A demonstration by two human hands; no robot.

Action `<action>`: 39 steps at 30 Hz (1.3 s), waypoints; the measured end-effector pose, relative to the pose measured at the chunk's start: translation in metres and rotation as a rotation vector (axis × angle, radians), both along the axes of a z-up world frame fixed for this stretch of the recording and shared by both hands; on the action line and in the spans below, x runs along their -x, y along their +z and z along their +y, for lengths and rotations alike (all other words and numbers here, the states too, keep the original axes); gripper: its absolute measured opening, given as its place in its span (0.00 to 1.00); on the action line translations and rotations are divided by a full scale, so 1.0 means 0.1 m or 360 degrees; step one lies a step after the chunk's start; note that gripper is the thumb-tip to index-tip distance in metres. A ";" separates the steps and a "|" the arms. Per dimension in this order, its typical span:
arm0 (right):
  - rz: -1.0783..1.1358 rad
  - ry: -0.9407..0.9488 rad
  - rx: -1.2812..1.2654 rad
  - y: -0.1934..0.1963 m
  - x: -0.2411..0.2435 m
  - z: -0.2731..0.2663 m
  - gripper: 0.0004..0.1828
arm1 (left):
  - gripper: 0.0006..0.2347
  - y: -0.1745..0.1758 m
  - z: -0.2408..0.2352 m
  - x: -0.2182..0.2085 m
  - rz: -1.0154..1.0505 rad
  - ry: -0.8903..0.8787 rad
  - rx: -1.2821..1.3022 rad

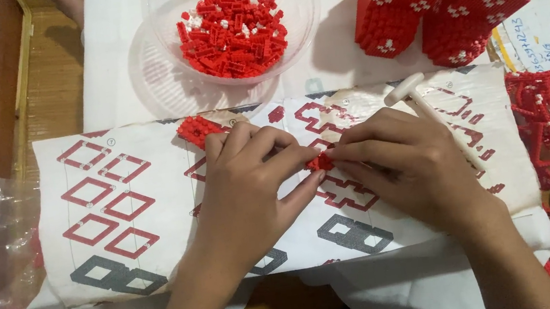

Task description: Assembling a 3D structure using small red interlocking plastic pieces following a printed pattern

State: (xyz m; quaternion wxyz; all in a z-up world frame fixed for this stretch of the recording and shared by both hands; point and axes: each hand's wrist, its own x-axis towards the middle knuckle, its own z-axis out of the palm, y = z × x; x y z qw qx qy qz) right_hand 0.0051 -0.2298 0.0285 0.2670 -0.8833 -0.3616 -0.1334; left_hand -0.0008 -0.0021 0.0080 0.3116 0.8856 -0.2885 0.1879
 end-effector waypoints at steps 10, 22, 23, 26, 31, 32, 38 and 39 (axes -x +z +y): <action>-0.0100 0.0046 0.0067 -0.02 0.00 -0.01 0.04 | 0.05 0.00 0.00 0.00 -0.0012 -0.0009 0.0021; -0.0099 0.0081 0.0095 0.08 0.00 0.04 0.02 | 0.04 0.01 0.00 0.01 -0.0037 0.0003 -0.0002; -0.0088 0.0100 0.0119 0.09 0.00 0.04 0.02 | 0.04 0.01 0.00 0.01 -0.0041 0.0008 -0.0005; -0.0074 0.0112 0.0141 0.11 -0.01 0.05 0.02 | 0.04 0.00 0.00 0.00 -0.0050 0.0012 -0.0012; 0.0003 0.0122 0.0079 0.11 -0.01 0.06 0.02 | 0.04 0.00 0.00 0.00 -0.0030 0.0010 -0.0010; 0.0013 0.0122 0.0075 0.11 -0.01 0.06 0.02 | 0.04 0.00 0.00 0.00 -0.0028 0.0011 -0.0011; -0.0009 0.0095 0.0115 0.09 -0.01 0.04 0.02 | 0.05 -0.01 0.00 0.00 -0.0023 0.0001 0.0011; 0.0018 0.0098 0.0107 0.09 0.00 0.03 0.03 | 0.05 -0.01 0.00 0.00 -0.0008 -0.0004 0.0013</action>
